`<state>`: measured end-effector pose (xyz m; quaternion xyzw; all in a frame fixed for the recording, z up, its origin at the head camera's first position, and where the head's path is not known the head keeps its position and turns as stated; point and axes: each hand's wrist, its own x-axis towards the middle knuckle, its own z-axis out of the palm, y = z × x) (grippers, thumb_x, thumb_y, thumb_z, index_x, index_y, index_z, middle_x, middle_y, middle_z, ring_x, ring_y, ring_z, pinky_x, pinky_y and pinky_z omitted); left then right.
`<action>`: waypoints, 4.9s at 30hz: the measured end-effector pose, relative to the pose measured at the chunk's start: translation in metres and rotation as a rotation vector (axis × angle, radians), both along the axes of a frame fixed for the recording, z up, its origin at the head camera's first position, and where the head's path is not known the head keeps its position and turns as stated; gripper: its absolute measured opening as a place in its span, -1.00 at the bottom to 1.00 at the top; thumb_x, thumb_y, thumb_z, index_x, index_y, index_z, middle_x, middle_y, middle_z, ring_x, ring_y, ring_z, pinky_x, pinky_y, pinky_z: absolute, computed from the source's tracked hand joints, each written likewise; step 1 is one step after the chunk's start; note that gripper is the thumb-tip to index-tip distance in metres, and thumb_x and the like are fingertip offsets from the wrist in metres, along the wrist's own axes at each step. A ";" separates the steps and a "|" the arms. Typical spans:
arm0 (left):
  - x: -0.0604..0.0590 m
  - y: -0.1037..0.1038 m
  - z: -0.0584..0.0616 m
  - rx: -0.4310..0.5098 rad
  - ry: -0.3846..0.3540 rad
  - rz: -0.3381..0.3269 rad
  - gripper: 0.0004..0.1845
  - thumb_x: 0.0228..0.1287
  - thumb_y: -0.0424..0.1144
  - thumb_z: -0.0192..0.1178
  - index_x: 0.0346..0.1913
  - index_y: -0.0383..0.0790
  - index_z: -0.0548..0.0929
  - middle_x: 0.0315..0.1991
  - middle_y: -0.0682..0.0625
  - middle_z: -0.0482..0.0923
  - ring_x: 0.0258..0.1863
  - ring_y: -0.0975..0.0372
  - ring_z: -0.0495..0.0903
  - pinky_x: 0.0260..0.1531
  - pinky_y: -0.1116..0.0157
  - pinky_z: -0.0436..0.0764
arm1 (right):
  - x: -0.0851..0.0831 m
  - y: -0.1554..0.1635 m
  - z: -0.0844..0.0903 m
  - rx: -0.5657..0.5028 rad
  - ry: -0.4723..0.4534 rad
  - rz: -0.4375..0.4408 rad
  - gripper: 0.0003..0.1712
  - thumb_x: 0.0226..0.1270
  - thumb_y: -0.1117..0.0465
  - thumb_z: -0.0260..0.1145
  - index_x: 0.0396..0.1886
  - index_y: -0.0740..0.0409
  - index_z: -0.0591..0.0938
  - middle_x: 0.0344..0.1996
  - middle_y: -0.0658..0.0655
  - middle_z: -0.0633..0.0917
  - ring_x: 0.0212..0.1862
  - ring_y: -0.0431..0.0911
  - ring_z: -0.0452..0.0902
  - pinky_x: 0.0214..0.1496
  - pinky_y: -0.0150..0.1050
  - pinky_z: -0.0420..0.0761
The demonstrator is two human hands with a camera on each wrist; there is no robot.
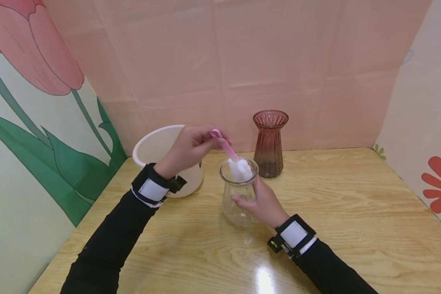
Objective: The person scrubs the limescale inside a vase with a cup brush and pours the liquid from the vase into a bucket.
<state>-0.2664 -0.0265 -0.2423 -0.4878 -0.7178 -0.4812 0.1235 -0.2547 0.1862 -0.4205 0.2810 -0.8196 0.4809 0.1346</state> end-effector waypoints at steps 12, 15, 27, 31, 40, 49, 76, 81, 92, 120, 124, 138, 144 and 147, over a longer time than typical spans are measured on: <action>-0.007 0.006 -0.011 0.003 0.010 -0.001 -0.90 0.29 -0.56 0.16 -0.20 -0.50 0.65 -0.26 -0.21 0.69 -0.25 0.18 0.69 -0.19 0.33 0.65 | 0.000 0.001 0.000 -0.001 0.006 -0.007 0.00 0.13 0.14 0.52 0.49 0.04 0.16 0.37 0.22 0.35 0.36 0.14 0.25 0.34 0.16 0.23; -0.008 0.009 -0.018 -0.042 0.022 0.016 -0.91 0.29 -0.54 0.18 -0.20 -0.47 0.67 -0.28 -0.18 0.70 -0.26 0.22 0.70 -0.21 0.37 0.64 | 0.000 0.000 0.000 -0.006 0.007 -0.007 -0.04 0.13 0.14 0.52 0.46 0.07 0.21 0.32 0.22 0.42 0.31 0.14 0.32 0.29 0.18 0.30; -0.011 0.019 -0.039 -0.228 0.196 0.079 -0.92 0.32 -0.46 0.20 -0.24 -0.32 0.70 -0.29 -0.07 0.71 -0.36 0.33 0.63 -0.32 0.54 0.54 | 0.005 -0.003 0.007 0.005 0.023 0.003 0.00 0.13 0.18 0.52 0.49 0.01 0.16 0.31 0.22 0.42 0.30 0.15 0.33 0.25 0.22 0.34; -0.013 0.022 -0.046 -0.271 0.229 0.085 -0.92 0.33 -0.45 0.20 -0.22 -0.30 0.69 -0.30 -0.05 0.70 -0.38 0.30 0.63 -0.34 0.56 0.52 | 0.003 -0.003 0.009 0.001 0.030 0.002 -0.01 0.10 0.25 0.52 0.47 0.05 0.19 0.36 0.22 0.37 0.34 0.15 0.27 0.28 0.21 0.29; -0.013 0.028 -0.058 -0.464 0.305 0.118 -0.86 0.35 -0.39 0.20 -0.08 -0.22 0.67 -0.28 0.05 0.68 -0.35 0.33 0.58 -0.26 0.53 0.47 | 0.003 -0.001 0.001 -0.004 -0.019 0.000 -0.01 0.16 0.11 0.50 0.49 -0.07 0.15 0.40 0.18 0.32 0.38 0.13 0.22 0.32 0.20 0.23; -0.014 0.032 -0.059 -0.585 0.271 0.117 -0.79 0.39 -0.40 0.14 0.02 -0.20 0.63 -0.31 0.04 0.67 -0.36 0.33 0.58 -0.24 0.49 0.47 | 0.004 -0.002 0.002 0.017 0.006 -0.009 -0.03 0.17 0.12 0.49 0.49 0.00 0.16 0.37 0.17 0.36 0.36 0.09 0.25 0.32 0.16 0.26; -0.018 0.038 -0.056 -0.677 0.164 0.114 -0.92 0.46 -0.25 0.09 -0.16 -0.19 0.50 -0.43 0.06 0.50 -0.45 0.31 0.50 -0.37 0.47 0.45 | 0.001 -0.001 0.000 0.014 0.031 0.007 -0.03 0.14 0.24 0.50 0.47 0.00 0.18 0.35 0.15 0.39 0.34 0.07 0.29 0.31 0.12 0.29; -0.017 0.038 -0.056 -0.661 0.120 0.110 -0.91 0.47 -0.22 0.08 -0.15 -0.17 0.50 -0.42 0.08 0.50 -0.45 0.32 0.50 -0.38 0.48 0.45 | 0.000 -0.001 0.000 0.001 0.046 0.013 -0.03 0.16 0.20 0.49 0.49 -0.05 0.17 0.36 0.13 0.38 0.34 0.04 0.27 0.34 0.10 0.26; -0.015 0.036 -0.056 -0.641 0.025 0.100 -0.95 0.48 -0.26 0.05 -0.15 -0.16 0.41 -0.38 0.06 0.48 -0.42 0.32 0.49 -0.39 0.48 0.47 | 0.002 0.000 -0.001 -0.004 0.039 0.014 0.02 0.16 0.21 0.49 0.52 -0.14 0.11 0.37 0.14 0.37 0.34 0.07 0.28 0.32 0.13 0.28; -0.016 0.037 -0.031 -0.430 -0.116 0.080 -0.94 0.52 -0.37 -0.07 -0.17 -0.32 0.35 -0.38 -0.07 0.34 -0.39 0.23 0.37 -0.41 0.46 0.39 | 0.002 -0.002 0.003 0.012 0.015 -0.006 -0.01 0.10 0.25 0.52 0.47 0.08 0.19 0.34 0.21 0.39 0.32 0.13 0.30 0.30 0.18 0.28; -0.014 0.036 -0.023 -0.406 -0.150 0.077 -0.93 0.52 -0.37 -0.08 -0.16 -0.33 0.34 -0.39 -0.08 0.33 -0.40 0.22 0.38 -0.40 0.45 0.39 | 0.000 -0.001 0.000 0.001 0.010 0.014 -0.09 0.14 0.17 0.51 0.44 -0.02 0.24 0.32 0.13 0.42 0.31 0.09 0.32 0.29 0.17 0.30; -0.014 0.025 0.009 -0.231 -0.130 0.134 -0.92 0.51 -0.40 -0.08 -0.20 -0.34 0.37 -0.40 -0.09 0.54 -0.40 0.20 0.56 -0.36 0.36 0.58 | 0.001 -0.001 0.002 -0.004 0.016 -0.006 -0.13 0.13 0.18 0.52 0.38 0.11 0.27 0.15 0.20 0.55 0.20 0.11 0.43 0.21 0.15 0.38; -0.013 0.022 0.011 -0.187 -0.159 0.144 -0.92 0.52 -0.40 -0.09 -0.20 -0.34 0.37 -0.40 -0.12 0.56 -0.41 0.18 0.58 -0.36 0.34 0.61 | 0.002 0.000 0.001 -0.008 -0.005 0.007 -0.10 0.16 0.15 0.50 0.43 0.00 0.23 0.20 0.17 0.52 0.21 0.09 0.42 0.22 0.16 0.38; -0.013 0.022 0.011 -0.161 -0.186 0.163 -0.92 0.52 -0.39 -0.08 -0.19 -0.34 0.37 -0.37 -0.14 0.57 -0.40 0.17 0.59 -0.37 0.34 0.63 | 0.002 0.000 0.001 -0.010 -0.005 0.011 -0.09 0.15 0.16 0.50 0.43 0.02 0.21 0.22 0.19 0.50 0.23 0.12 0.40 0.24 0.18 0.36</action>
